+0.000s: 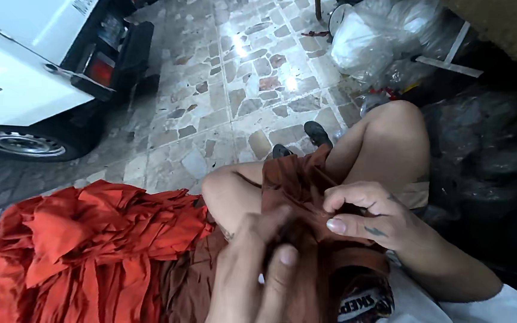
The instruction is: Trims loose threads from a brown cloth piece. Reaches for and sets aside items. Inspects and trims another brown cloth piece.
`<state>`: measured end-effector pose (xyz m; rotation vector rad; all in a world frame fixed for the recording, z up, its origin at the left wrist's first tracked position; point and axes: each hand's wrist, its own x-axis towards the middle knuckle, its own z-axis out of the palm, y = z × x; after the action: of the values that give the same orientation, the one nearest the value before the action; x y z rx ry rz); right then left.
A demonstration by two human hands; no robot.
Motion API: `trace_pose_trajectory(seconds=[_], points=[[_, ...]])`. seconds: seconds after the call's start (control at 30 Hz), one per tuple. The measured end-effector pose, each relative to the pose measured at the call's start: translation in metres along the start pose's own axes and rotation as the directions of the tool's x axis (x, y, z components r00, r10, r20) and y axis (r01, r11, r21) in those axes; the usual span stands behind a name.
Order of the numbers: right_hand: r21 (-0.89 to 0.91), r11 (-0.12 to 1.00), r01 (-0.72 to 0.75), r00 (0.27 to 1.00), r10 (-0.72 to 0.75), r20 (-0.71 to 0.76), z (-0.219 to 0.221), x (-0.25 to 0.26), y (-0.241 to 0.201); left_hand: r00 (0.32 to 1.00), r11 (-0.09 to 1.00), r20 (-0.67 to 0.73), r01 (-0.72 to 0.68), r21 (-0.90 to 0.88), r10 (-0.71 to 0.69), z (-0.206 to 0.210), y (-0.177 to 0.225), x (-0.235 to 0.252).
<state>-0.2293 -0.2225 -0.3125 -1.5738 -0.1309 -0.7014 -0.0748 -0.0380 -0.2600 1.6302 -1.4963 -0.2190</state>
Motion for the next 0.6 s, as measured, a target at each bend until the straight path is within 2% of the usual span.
trace_pose_trajectory(seconds=[0.07,0.3,0.43,0.47,0.53,0.57,0.6], points=[[0.035,0.999,0.002,1.000,-0.002,0.001,0.003,-0.002,-0.006,1.000,0.996,0.009,-0.027,-0.086,0.028,0.011,0.011,-0.010],[-0.071,0.995,0.062,0.998,-0.062,0.005,0.008,-0.006,-0.014,0.996,0.989,-0.058,-0.077,-0.128,0.070,0.028,0.012,-0.022],[-0.197,0.974,0.110,0.992,-0.097,0.076,0.005,-0.006,-0.016,0.991,0.969,-0.131,-0.020,-0.246,-0.013,0.024,0.003,-0.010],[-0.232,0.964,0.127,0.989,-0.106,0.103,0.006,-0.005,-0.017,0.995,0.956,-0.092,-0.002,-0.295,-0.027,0.023,-0.005,-0.004],[-0.311,0.934,0.177,0.980,-0.137,0.148,0.007,0.001,-0.019,0.995,0.920,0.088,-0.002,-0.393,0.039,0.015,-0.023,0.012],[-0.359,0.910,0.207,0.974,-0.158,0.161,0.006,0.004,-0.020,0.985,0.917,0.145,-0.031,-0.399,0.097,0.012,-0.029,0.018],[-0.422,0.875,0.235,0.970,-0.182,0.164,0.006,0.006,-0.022,0.981,0.932,0.136,-0.085,-0.352,0.141,0.009,-0.030,0.022]])
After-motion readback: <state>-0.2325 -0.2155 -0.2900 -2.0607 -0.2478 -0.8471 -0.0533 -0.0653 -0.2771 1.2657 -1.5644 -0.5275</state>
